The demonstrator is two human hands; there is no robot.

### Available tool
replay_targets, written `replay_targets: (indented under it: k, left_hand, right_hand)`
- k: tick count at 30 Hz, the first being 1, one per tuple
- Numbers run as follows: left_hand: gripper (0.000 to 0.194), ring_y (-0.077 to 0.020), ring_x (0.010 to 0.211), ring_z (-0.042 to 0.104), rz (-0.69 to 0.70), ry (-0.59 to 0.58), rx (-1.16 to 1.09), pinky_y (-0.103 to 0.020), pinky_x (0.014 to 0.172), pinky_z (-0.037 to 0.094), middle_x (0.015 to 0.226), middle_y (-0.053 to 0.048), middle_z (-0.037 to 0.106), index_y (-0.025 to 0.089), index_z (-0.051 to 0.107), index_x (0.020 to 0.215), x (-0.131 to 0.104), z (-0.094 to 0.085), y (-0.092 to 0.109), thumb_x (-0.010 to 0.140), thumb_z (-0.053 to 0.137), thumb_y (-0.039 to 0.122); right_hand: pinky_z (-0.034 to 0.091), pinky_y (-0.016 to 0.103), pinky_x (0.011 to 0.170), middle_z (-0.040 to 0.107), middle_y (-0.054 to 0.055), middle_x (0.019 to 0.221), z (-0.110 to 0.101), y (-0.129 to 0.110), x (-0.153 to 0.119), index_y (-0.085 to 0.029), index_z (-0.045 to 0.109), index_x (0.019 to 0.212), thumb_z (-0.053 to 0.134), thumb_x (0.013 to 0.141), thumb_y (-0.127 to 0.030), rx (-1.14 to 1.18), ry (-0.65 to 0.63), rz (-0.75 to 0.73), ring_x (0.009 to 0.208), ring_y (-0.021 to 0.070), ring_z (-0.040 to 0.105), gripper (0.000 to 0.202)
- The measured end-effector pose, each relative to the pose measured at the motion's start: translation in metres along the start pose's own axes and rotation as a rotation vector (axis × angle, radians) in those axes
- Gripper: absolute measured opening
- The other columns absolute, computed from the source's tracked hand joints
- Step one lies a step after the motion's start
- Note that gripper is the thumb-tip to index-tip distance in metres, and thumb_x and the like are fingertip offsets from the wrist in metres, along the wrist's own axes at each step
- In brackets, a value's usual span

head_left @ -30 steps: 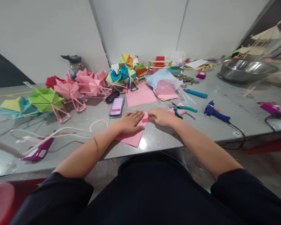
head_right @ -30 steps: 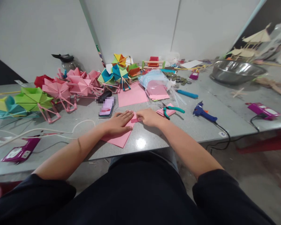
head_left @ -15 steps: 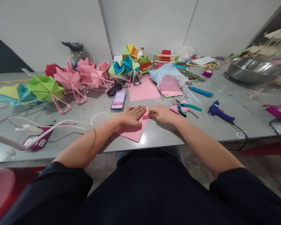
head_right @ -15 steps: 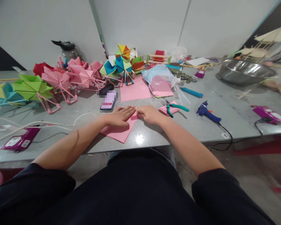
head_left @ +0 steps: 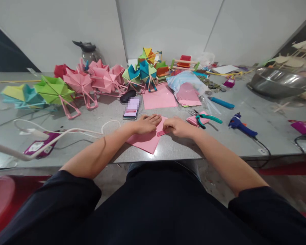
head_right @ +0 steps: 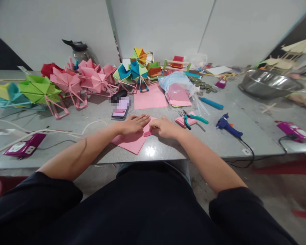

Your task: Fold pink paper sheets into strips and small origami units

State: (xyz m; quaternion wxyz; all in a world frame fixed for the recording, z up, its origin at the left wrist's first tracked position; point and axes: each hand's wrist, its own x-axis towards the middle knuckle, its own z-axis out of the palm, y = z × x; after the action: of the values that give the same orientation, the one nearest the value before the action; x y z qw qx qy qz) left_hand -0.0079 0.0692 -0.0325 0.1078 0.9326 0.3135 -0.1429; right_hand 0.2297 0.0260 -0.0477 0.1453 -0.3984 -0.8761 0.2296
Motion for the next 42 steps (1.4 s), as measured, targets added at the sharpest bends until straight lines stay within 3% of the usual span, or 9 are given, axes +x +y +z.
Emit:
replay_targets:
  k: [7,13,17,25,31,36,42]
  left_hand:
    - [0.076,-0.0298,0.174,0.004,-0.007,0.025,-0.019,-0.055,0.136,0.012,0.185,-0.012,0.005,0.015,0.013,0.178,0.004,0.008,-0.004,0.109,0.026,0.042]
    - [0.076,-0.0293,0.173,0.005,0.005,0.024,-0.017,-0.054,0.136,0.011,0.186,-0.011,0.005,0.016,0.010,0.179,0.004,0.007,-0.005,0.110,0.024,0.047]
    - [0.076,-0.0306,0.173,0.004,0.001,0.009,-0.009,-0.055,0.136,0.012,0.186,-0.012,0.003,0.013,0.009,0.178,0.001,0.004,-0.002,0.110,0.022,0.042]
    - [0.077,-0.0336,0.173,0.005,0.017,0.006,0.037,-0.059,0.135,0.013,0.185,-0.015,0.003,0.012,0.008,0.178,0.003,0.006,-0.001,0.110,0.023,0.043]
    - [0.086,-0.0319,0.173,0.003,0.017,-0.012,0.006,-0.054,0.137,0.009,0.186,-0.014,0.000,0.011,0.006,0.178,-0.001,0.003,-0.002,0.106,0.033,0.050]
    - [0.079,-0.0294,0.174,0.003,0.013,0.016,-0.005,-0.052,0.137,0.007,0.186,-0.011,0.001,0.015,0.008,0.179,0.001,0.006,-0.003,0.109,0.024,0.049]
    - [0.077,-0.0303,0.173,0.004,-0.004,0.037,-0.032,-0.053,0.136,0.009,0.186,-0.011,0.002,0.018,0.005,0.179,0.003,0.009,-0.002,0.110,0.025,0.047]
  right_hand:
    - [0.047,0.036,0.088,0.076,0.007,0.093,0.010,-0.013,0.004,-0.020,0.072,0.086,0.062,0.093,-0.009,0.049,0.085,-0.142,0.092,0.0228,0.066,0.017]
    - [0.048,0.038,0.091,0.075,0.005,0.092,0.013,-0.022,-0.001,-0.020,0.073,0.086,0.063,0.090,-0.005,0.083,-0.017,-0.214,0.091,0.0222,0.067,0.018]
    - [0.047,0.036,0.085,0.073,0.007,0.092,0.022,-0.025,0.003,-0.019,0.072,0.087,0.061,0.092,-0.007,0.124,0.020,-0.222,0.088,0.0218,0.064,0.017]
    - [0.034,0.042,0.097,0.074,0.005,0.095,0.028,-0.038,0.001,-0.020,0.075,0.094,0.060,0.093,-0.006,0.077,-0.115,-0.344,0.094,0.0218,0.064,0.020]
    - [0.040,0.037,0.086,0.071,0.007,0.099,0.041,-0.042,0.010,-0.018,0.074,0.093,0.060,0.093,-0.006,0.123,-0.008,-0.343,0.091,0.0216,0.060,0.018]
    - [0.036,0.044,0.103,0.072,0.005,0.096,0.037,-0.051,0.005,-0.021,0.075,0.094,0.059,0.091,-0.003,0.090,-0.122,-0.374,0.099,0.0237,0.061,0.024]
    - [0.032,0.045,0.106,0.075,0.005,0.097,0.025,-0.056,-0.005,-0.022,0.073,0.092,0.058,0.090,-0.003,0.098,-0.221,-0.359,0.097,0.0239,0.062,0.024]
